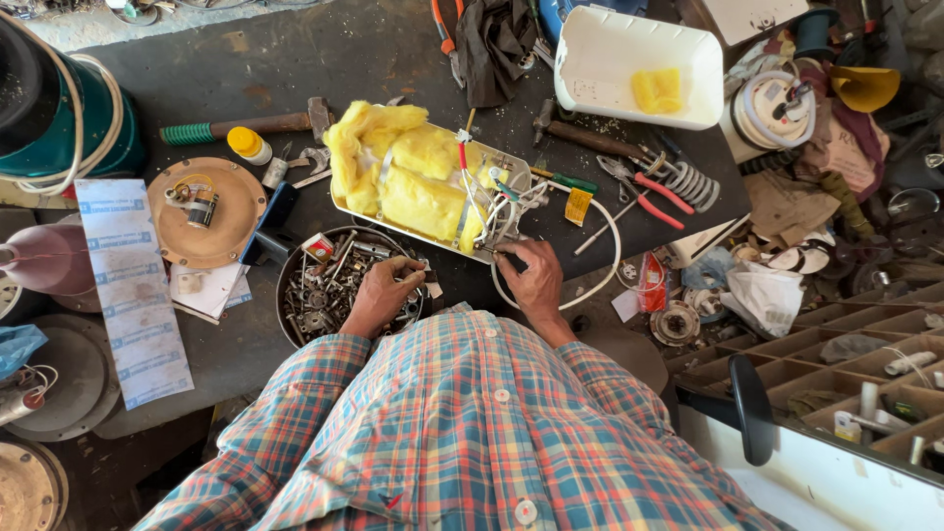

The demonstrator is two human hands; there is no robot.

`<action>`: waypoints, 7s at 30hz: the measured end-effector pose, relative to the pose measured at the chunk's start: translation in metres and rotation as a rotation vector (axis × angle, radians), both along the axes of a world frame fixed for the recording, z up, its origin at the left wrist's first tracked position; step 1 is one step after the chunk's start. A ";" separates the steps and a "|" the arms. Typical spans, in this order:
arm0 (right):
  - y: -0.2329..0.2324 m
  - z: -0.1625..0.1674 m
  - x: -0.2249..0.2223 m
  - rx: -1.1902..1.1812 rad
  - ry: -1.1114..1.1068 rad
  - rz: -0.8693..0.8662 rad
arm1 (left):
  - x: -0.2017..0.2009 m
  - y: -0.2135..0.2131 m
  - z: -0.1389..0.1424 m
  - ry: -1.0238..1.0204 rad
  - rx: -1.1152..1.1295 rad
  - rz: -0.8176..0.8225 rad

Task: The person works on a disassembled electrical component with yellow insulation, manipulating wires and small parts on a cluttered workbench. They use their hands to adjust and connect wires while another person works nearby on a separate blue motor housing.

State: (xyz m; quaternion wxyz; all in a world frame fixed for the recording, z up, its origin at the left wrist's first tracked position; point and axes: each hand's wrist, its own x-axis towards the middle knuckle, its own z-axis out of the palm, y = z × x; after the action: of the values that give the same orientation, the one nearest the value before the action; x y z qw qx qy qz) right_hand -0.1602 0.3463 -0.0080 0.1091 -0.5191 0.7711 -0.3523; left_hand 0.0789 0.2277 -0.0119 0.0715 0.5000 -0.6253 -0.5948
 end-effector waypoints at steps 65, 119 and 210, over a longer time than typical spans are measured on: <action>-0.035 -0.001 -0.037 0.355 0.176 0.185 | -0.002 -0.001 0.002 -0.008 -0.008 0.032; -0.009 -0.005 0.002 0.288 -1.307 -0.237 | -0.112 -0.027 0.053 -0.438 -0.746 -0.459; -0.020 0.000 0.025 0.208 -0.813 -0.231 | -0.106 -0.032 0.039 -0.286 -0.809 -0.515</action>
State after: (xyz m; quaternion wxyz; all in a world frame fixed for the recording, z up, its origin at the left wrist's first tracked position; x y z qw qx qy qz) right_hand -0.1349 0.3265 -0.0083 0.4156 -0.2348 0.7497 -0.4584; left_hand -0.0276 0.1961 0.0271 0.0241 0.3381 -0.9125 -0.2288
